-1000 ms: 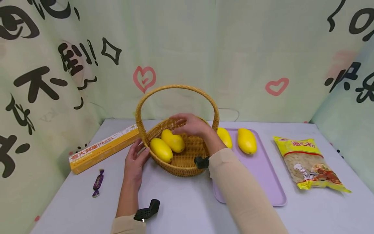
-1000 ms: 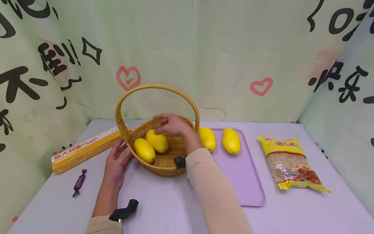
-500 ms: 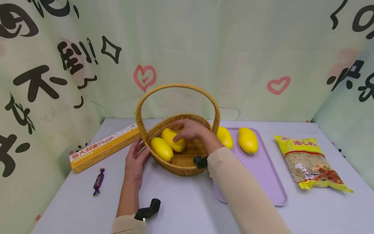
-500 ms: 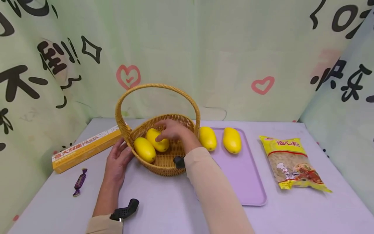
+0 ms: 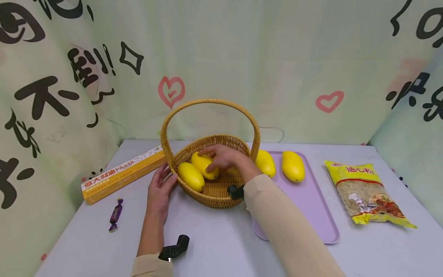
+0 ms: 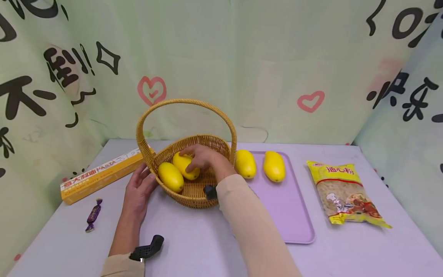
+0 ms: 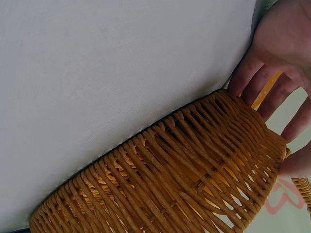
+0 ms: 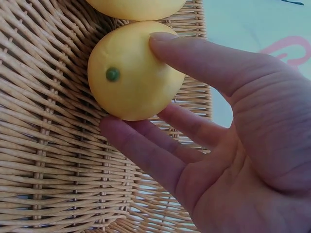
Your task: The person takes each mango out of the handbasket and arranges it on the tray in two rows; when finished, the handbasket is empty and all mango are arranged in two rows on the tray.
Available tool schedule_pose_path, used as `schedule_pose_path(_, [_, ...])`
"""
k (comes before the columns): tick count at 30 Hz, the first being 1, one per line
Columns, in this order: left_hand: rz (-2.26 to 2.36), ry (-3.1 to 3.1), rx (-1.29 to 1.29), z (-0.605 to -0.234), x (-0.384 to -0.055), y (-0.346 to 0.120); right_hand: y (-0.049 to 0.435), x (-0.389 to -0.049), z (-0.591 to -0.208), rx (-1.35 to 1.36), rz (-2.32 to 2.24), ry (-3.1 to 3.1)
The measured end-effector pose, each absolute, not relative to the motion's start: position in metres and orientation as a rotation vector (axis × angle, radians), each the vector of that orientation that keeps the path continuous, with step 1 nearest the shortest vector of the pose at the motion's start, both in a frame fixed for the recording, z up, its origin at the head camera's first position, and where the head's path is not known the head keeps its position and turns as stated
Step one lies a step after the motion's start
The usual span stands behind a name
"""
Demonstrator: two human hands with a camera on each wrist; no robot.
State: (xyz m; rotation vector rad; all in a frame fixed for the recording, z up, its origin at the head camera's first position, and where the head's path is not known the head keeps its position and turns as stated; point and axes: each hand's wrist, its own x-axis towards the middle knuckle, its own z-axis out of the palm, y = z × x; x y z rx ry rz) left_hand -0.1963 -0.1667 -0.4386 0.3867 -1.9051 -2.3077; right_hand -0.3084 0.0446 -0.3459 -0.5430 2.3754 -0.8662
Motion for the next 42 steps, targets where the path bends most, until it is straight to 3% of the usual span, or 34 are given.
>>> schedule_pose_path(42, [-2.318,-1.902,0.391,-0.437,-0.196,-0.166,0.06,-0.283,-0.309,-0.611,-1.131,2.458])
